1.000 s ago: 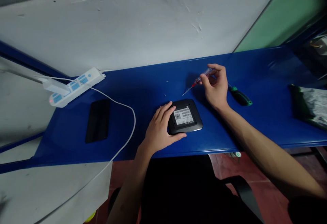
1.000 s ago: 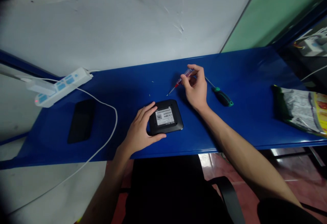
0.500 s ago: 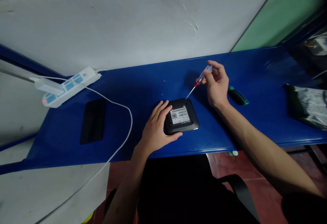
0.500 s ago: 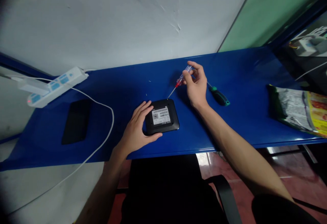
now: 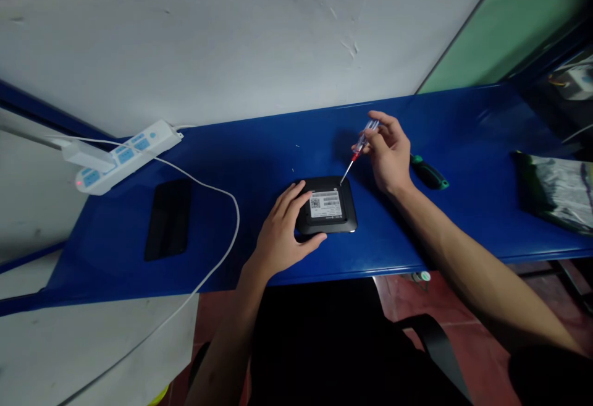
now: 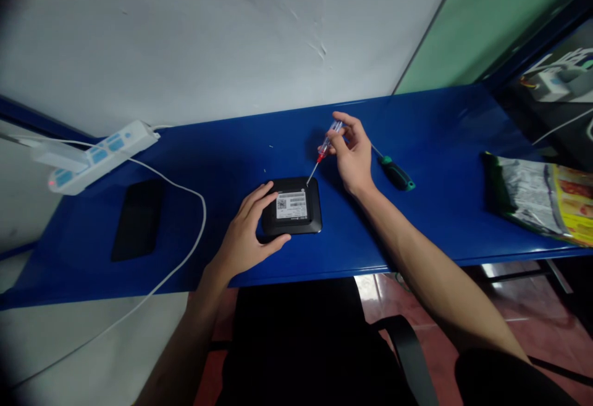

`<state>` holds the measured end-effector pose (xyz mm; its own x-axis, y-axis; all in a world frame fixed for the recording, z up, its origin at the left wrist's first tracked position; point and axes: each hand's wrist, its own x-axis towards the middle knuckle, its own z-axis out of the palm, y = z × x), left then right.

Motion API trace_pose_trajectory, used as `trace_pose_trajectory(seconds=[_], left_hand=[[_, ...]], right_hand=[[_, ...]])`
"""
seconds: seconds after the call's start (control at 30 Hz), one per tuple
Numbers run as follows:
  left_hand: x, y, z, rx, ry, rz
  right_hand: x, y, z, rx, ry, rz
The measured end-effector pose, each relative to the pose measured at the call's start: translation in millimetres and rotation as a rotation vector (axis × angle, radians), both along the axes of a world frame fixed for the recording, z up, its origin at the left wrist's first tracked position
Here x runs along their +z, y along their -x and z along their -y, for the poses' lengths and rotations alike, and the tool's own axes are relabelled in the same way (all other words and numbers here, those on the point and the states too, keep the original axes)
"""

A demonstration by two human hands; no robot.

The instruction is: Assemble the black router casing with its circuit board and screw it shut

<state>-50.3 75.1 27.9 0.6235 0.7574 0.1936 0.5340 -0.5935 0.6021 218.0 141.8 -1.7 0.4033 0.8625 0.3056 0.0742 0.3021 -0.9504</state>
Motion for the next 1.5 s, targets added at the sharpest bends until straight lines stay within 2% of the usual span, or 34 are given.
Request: trace_pose_trajectory(seconds=[0.3, 0.77, 0.97, 1.4, 1.5], left_hand=[[0.7, -0.2, 0.8, 0.016, 0.006, -0.026], [0.8, -0.7, -0.1, 0.019, -0.001, -0.021], [1.3, -0.6, 0.1, 0.022, -0.006, -0.024], [1.0, -0.4, 1.4, 0.027, 0.008, -0.029], [0.5, -0.4, 1.5, 0.036, 0.006, -0.037]], right_hand=[[6.8, 2.5, 2.2, -0.008, 0.023, -0.021], [5.8, 1.2, 5.7, 0.05, 0.005, 0.147], [7.2, 2.7, 5.5, -0.004, 0.023, 0.138], [-5.9, -7.7, -4.6, -0.139, 0.004, 0.135], [-12.7, -6.7, -6.9, -0.125, -0.011, 0.134]])
